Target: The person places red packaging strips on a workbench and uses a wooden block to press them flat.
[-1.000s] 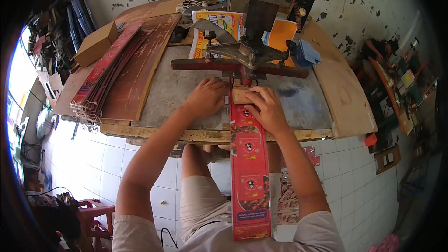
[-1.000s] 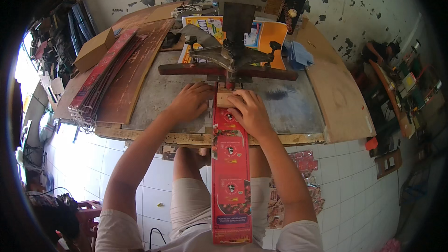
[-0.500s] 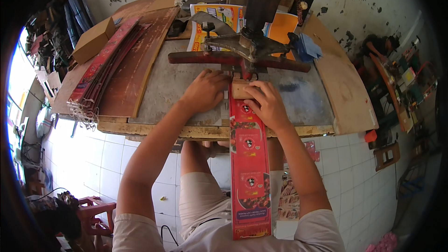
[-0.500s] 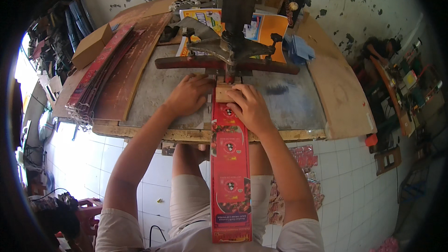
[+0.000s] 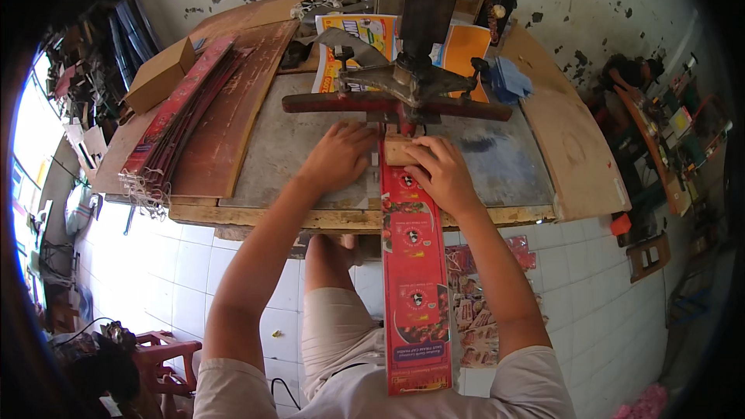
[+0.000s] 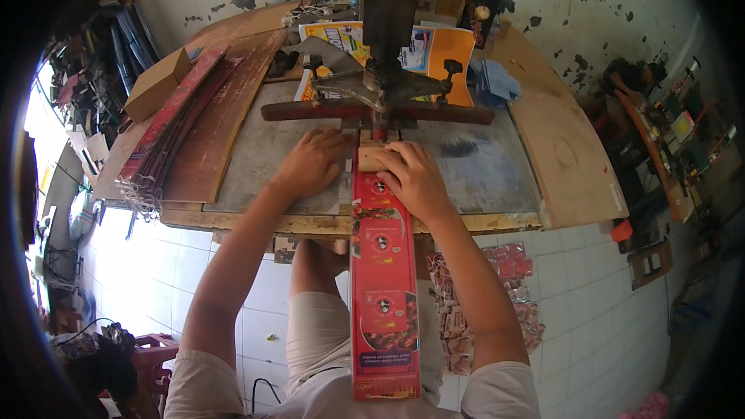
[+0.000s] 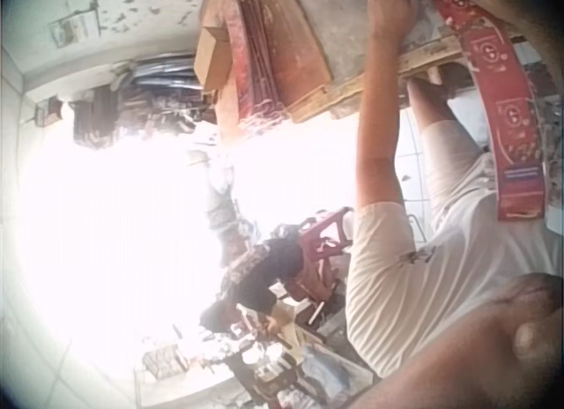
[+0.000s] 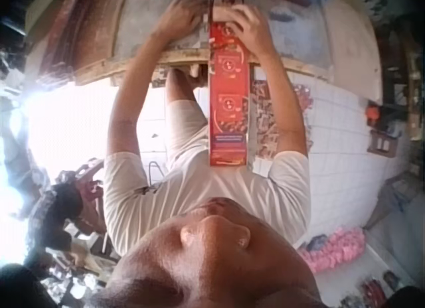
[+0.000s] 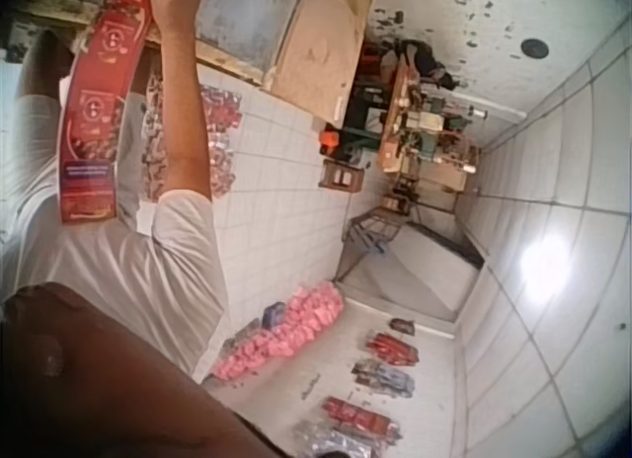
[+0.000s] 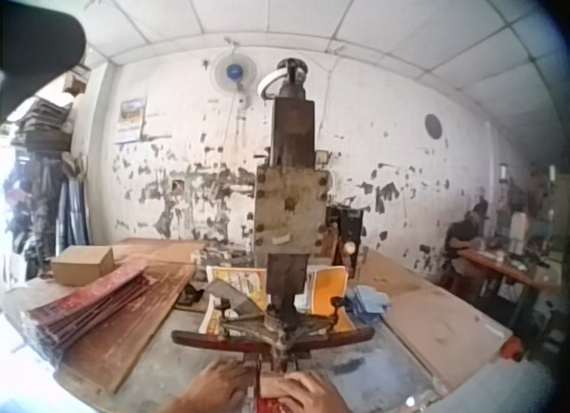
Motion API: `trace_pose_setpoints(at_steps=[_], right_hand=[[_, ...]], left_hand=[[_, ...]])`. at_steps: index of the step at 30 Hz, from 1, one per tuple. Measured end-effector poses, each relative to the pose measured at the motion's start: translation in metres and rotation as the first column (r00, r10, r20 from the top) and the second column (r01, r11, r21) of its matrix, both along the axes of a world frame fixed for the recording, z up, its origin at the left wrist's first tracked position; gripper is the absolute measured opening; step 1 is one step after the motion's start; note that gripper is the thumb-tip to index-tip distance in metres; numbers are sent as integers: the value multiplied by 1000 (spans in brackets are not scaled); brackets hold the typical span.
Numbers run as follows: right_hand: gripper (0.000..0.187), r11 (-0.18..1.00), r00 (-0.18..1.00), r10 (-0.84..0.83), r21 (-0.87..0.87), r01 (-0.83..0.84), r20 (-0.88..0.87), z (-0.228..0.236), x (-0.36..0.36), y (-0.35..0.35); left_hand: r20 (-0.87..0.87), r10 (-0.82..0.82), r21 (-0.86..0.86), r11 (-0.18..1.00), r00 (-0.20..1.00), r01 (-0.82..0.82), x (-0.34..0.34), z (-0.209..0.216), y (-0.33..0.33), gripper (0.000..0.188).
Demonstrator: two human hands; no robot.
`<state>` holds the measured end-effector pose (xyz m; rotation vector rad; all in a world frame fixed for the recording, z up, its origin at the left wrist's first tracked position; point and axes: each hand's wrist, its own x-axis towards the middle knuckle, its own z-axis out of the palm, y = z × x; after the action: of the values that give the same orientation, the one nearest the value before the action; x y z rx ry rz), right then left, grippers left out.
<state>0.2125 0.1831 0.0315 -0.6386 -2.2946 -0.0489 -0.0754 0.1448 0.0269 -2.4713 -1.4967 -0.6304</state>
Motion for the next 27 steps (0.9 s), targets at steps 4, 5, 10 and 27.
trace_pose_setpoints(at_steps=[4, 5, 10, 27], right_hand=[[36, 999, 999, 8, -39, -10, -35, -4, 3, 1], [35, 999, 999, 14, -39, -15, -41, -4, 7, 2], [33, 985, 989, 115, -120, -126, -90, -5, 14, -14], [32, 723, 678, -690, -192, 663, -254, -11, 324, 21]], left_hand=[[112, 74, 8, 997, 991, -76, 4, 1, -31, 49], [160, 81, -4, 997, 984, -81, 10, 4, -42, 48], [333, 169, -23, 985, 928, -171, 20, -6, -108, 46], [322, 410, 332, 795, 854, -507, 36, -124, -156, 53]])
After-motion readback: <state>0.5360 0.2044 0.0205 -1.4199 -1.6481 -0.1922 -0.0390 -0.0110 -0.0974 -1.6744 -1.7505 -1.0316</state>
